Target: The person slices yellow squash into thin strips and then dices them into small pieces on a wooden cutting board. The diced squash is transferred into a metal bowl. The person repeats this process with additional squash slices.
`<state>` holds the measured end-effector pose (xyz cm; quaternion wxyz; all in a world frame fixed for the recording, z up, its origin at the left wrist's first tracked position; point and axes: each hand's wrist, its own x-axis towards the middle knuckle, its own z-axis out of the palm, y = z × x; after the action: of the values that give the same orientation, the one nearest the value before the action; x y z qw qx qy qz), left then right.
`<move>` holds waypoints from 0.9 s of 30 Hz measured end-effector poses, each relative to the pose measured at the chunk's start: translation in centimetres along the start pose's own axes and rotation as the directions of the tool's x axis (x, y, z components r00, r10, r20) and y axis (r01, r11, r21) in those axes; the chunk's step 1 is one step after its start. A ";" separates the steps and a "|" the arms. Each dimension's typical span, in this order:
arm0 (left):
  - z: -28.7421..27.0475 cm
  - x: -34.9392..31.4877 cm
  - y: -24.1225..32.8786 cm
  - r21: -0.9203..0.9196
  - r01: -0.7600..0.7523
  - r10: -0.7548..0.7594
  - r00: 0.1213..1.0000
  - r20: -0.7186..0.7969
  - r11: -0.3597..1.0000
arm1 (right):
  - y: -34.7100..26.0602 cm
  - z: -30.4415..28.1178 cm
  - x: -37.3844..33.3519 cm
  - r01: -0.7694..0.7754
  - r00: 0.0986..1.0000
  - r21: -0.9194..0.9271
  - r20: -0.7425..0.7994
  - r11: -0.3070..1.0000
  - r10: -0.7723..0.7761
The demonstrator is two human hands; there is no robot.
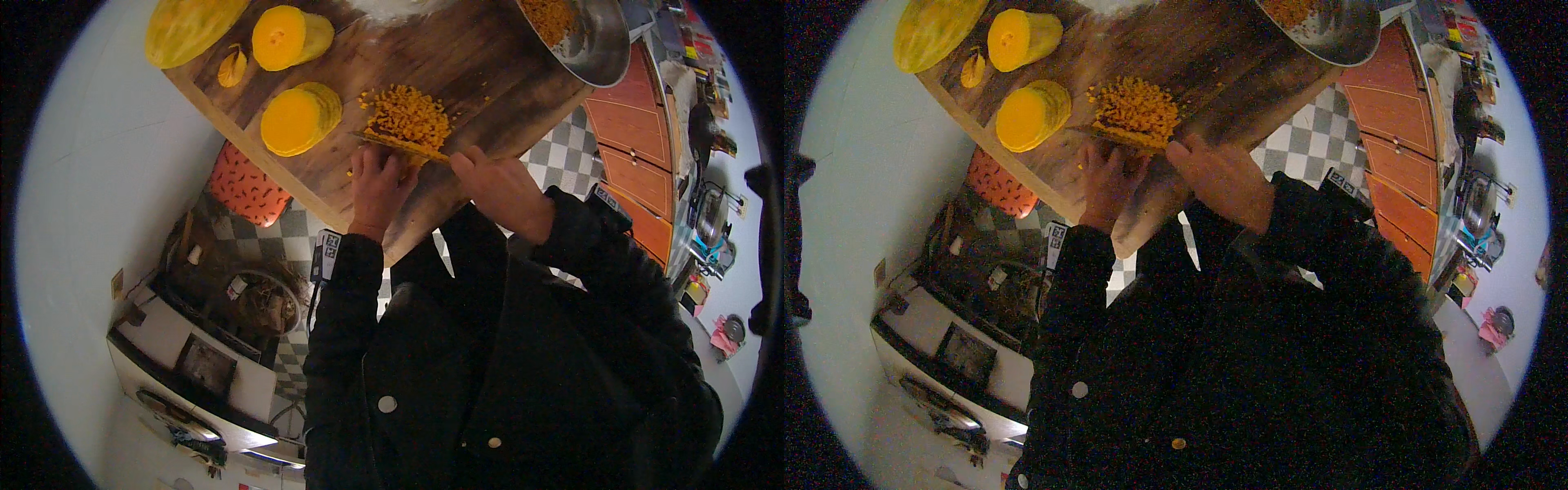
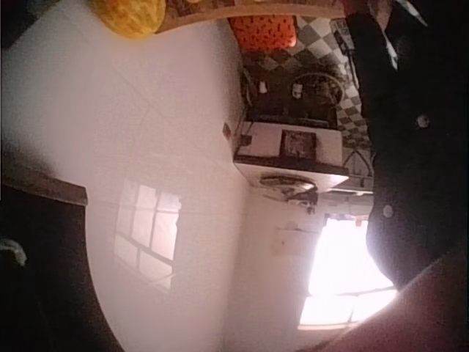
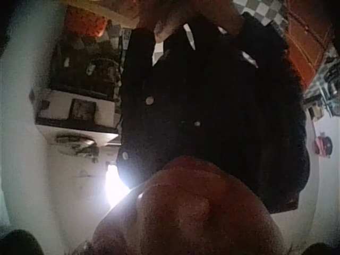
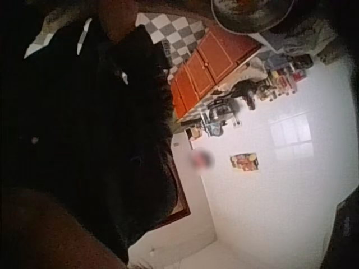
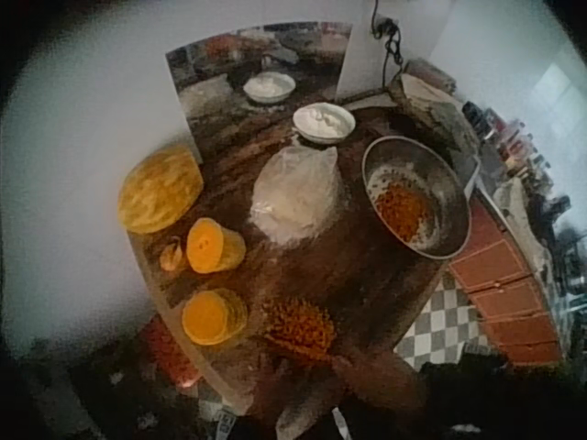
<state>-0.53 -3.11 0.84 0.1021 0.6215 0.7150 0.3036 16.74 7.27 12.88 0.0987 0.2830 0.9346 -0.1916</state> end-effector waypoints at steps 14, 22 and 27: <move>-0.7 0.3 0.3 -0.060 0.038 -0.036 0.998 0.042 0.997 | 0.5 0.9 2.0 -0.084 0.991 0.145 0.113 0.986 0.068; -0.6 0.5 0.4 -0.032 0.002 -0.001 1.000 0.025 0.999 | -1.1 1.6 1.5 -0.123 0.984 0.055 0.135 0.991 0.115; -0.3 0.2 0.0 0.024 0.037 -0.040 0.993 0.108 0.999 | -0.2 1.8 2.6 -0.160 0.979 0.112 0.147 0.981 0.143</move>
<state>-0.73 -3.01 1.09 0.1400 0.6242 0.7235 0.2595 14.59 7.60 10.52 0.1598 0.3449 0.8876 -0.2600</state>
